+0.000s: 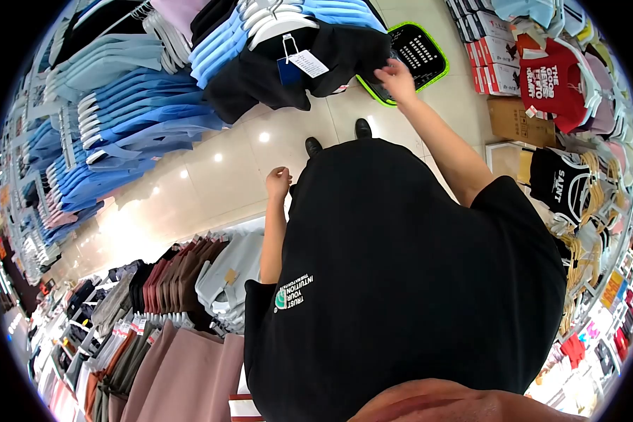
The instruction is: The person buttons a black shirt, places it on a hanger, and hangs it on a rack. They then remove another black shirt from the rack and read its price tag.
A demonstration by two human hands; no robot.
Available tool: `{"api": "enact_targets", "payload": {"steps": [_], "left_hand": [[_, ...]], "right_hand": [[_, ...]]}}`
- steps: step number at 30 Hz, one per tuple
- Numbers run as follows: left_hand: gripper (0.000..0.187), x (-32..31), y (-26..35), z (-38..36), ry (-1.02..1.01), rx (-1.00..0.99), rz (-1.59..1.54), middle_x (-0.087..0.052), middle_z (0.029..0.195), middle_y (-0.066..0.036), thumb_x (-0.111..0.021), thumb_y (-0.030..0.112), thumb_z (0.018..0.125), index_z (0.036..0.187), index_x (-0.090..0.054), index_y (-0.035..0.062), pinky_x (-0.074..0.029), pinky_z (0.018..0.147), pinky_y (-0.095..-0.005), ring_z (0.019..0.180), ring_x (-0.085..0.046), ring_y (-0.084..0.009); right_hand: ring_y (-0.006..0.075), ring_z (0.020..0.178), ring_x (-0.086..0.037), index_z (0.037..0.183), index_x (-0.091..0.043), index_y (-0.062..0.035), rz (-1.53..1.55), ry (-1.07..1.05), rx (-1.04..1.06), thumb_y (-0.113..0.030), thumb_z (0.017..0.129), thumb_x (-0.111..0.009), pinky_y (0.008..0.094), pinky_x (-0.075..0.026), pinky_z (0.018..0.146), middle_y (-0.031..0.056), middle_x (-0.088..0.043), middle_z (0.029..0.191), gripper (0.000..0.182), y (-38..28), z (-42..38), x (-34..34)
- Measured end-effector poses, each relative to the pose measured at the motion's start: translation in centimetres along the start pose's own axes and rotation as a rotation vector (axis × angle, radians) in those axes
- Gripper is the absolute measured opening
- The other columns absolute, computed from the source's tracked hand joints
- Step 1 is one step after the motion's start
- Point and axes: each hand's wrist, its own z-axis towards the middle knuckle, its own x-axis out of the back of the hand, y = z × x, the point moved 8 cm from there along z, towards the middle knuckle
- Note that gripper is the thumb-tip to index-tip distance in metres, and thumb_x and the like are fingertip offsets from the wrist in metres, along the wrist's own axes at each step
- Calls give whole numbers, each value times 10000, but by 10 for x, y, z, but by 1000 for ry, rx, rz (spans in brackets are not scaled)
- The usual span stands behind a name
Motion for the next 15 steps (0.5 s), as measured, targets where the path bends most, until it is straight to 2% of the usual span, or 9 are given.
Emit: {"api": "enact_targets", "payload": {"steps": [3, 5, 7, 8, 9, 11, 12, 13, 15], "left_hand": [[272, 2, -33, 3, 26, 90, -130, -719, 794, -127, -646, 206, 936, 1063, -689, -30, -547, 596, -308, 652, -684, -182], [276, 5, -31, -5, 32, 96, -144, -720, 803, -125, -649, 206, 934, 1073, -689, -29, -541, 590, -298, 640, -674, -177], [286, 7, -20, -14, 34, 103, -64, -724, 809, -128, -648, 209, 932, 1088, -690, -28, -543, 599, -300, 654, -683, -175], [286, 7, -11, -18, 37, 103, -66, -724, 809, -128, -648, 209, 932, 1088, -690, -28, -543, 599, -300, 654, -683, -175], [295, 7, 0, -22, 37, 62, -22, -726, 811, -130, -644, 214, 933, 1096, -689, -28, -546, 609, -299, 660, -688, -174], [303, 8, 19, -30, 37, 26, 26, -727, 814, -132, -640, 219, 934, 1103, -689, -28, -549, 620, -299, 667, -692, -173], [312, 7, 27, -31, 38, 28, 40, -729, 823, -134, -635, 227, 937, 1110, -688, -28, -552, 630, -300, 671, -695, -173], [321, 6, 29, -28, 39, 29, 54, -731, 833, -136, -631, 234, 940, 1117, -687, -28, -555, 640, -302, 675, -698, -173], [335, 2, 31, -24, 23, 44, 32, -734, 854, -131, -628, 253, 945, 1129, -687, -21, -554, 647, -303, 700, -703, -178]], "right_hand": [[298, 1031, -663, 1395, -497, 31, -132, 188, 124, -292, 718, -870, 369, -518, 945, 210, -652, 1199, 838, -9, 17, 39], [287, 1064, -664, 1371, -534, 24, -148, 207, 153, -301, 706, -878, 365, -515, 945, 222, -662, 1199, 816, -26, 26, 42], [283, 1075, -673, 1335, -577, 16, -355, -27, 198, -319, 698, -884, 365, -521, 927, 222, -680, 1191, 783, -53, 33, 22], [293, 1026, -701, 1213, -669, 6, -369, 0, 293, -359, 716, -871, 375, -537, 883, 209, -722, 1103, 648, -54, 38, 12], [293, 1026, -701, 1213, -669, 6, -368, -2, 293, -359, 716, -871, 375, -537, 883, 209, -722, 1103, 648, -47, 43, 5], [348, 971, -713, 1113, -716, 2, -394, -147, 119, -413, 761, -831, 400, -548, 847, 210, -738, 1015, 556, -21, 48, -22], [388, 969, -701, 1036, -737, -2, -445, -136, 183, -479, 801, -778, 431, -545, 844, 237, -729, 973, 533, -15, 46, -34], [420, 982, -682, 1054, -726, 10, -522, -163, 140, -508, 820, -744, 455, -540, 854, 256, -715, 985, 569, -9, 39, -42], [434, 993, -671, 1025, -730, 2, -494, -170, 246, -504, 836, -721, 471, -534, 867, 265, -709, 986, 540, 12, 25, -61]]}}
